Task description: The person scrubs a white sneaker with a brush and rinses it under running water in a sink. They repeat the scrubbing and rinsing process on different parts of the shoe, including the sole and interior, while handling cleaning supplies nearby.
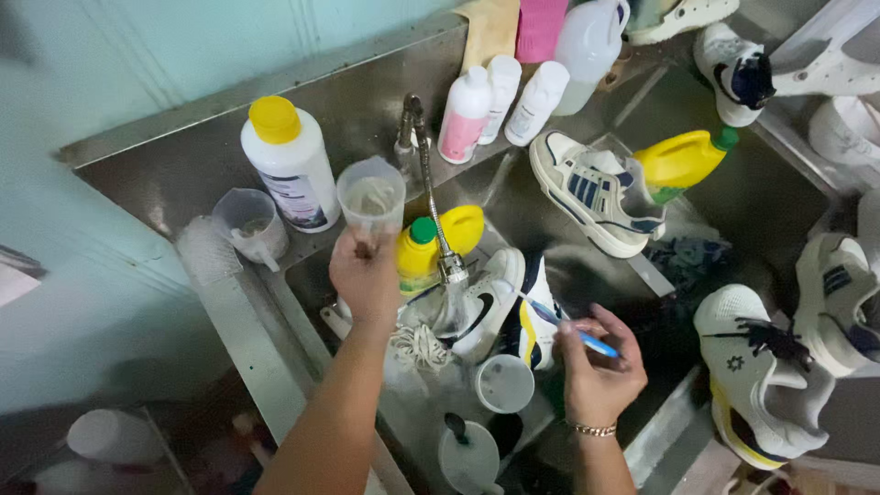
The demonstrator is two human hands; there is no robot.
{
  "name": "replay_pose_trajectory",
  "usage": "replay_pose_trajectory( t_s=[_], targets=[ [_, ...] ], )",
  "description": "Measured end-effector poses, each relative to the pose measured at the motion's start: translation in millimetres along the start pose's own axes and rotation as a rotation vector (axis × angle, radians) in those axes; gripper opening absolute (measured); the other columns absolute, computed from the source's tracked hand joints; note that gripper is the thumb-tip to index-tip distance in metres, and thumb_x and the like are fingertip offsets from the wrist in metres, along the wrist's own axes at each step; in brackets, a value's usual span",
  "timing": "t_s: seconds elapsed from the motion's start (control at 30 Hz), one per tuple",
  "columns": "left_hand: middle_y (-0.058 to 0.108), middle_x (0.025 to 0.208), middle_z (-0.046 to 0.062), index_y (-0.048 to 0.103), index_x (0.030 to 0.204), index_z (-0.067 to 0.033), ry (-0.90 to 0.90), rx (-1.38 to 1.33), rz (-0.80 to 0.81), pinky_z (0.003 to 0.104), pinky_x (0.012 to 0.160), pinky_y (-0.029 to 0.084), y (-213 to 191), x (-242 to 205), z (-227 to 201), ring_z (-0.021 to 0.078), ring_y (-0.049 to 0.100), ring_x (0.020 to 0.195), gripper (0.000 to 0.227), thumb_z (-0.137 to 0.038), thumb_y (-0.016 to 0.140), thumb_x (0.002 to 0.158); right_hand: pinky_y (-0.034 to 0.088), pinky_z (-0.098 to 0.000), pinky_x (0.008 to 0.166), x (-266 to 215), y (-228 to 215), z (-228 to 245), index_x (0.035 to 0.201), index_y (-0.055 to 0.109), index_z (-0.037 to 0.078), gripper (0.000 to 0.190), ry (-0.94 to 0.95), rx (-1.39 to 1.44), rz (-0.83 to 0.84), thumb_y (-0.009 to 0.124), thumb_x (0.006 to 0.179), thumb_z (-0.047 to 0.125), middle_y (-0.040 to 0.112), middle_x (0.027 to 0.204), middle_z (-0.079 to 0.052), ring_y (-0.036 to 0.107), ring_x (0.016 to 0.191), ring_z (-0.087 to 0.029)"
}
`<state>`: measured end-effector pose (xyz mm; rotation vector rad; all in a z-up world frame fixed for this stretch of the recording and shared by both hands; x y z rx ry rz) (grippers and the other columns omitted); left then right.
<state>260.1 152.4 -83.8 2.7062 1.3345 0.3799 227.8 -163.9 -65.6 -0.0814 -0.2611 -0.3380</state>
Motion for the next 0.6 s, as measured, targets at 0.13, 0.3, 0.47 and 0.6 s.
replay_pose_trajectory(
  t_s=[0.13,0.3,0.47,0.6],
  targets=[
    [0.051,0.069,-0.002,0.058,0.079,-0.0055,-0.03,0.307,0.02,0.029,0.062,0.042,-24,-20,-18,0.01,0.048,0.064,0.021,-0.011,0.076,0.089,0.055,-0.0293,0.085,2,-8,0,0.128,0.061,-0.009,0.029,-0.2,0.249,-0.117,0.071,0.102,-0.003,0.067,0.108,-0.013,0.064,0.093,-0.015],
    [0.044,0.067,0.005,0.047,0.072,-0.0015,0.009,0.425,0.156,0.033,0.059,0.039,-57,-62,-30,0.0158,0.043,0.062,0.035,-0.012,0.074,0.091,0.051,-0.0297,0.076,-7,-15,-3,0.122,0.061,-0.004,0.021,-0.161,0.621,-0.167,0.063,0.114,0.015,0.064,0.107,-0.016,0.058,0.082,-0.014],
    [0.041,0.064,0.008,0.045,0.068,-0.0021,-0.128,0.459,0.319,0.035,0.056,0.037,-79,-111,-28,0.0209,0.041,0.057,0.035,-0.009,0.074,0.087,0.057,-0.0334,0.077,-44,7,33,0.116,0.058,0.002,0.015,-0.449,0.404,0.086,0.058,0.109,0.016,0.065,0.11,-0.015,0.064,0.087,-0.021],
    [0.042,0.065,0.009,0.041,0.067,-0.0012,0.031,0.435,0.449,0.035,0.057,0.039,-73,-139,-39,0.023,0.044,0.059,0.042,-0.008,0.08,0.083,0.059,-0.0373,0.081,-68,39,61,0.104,0.064,0.001,0.01,-0.646,-0.149,0.54,0.063,0.094,0.003,0.069,0.103,-0.017,0.071,0.095,-0.029]
  ],
)
Point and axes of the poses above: each hand's wrist, its own x-axis towards the middle knuckle, its own y-axis out of the palm, z = x × y, the point moved 4 cm from there along x, towards the middle knuckle
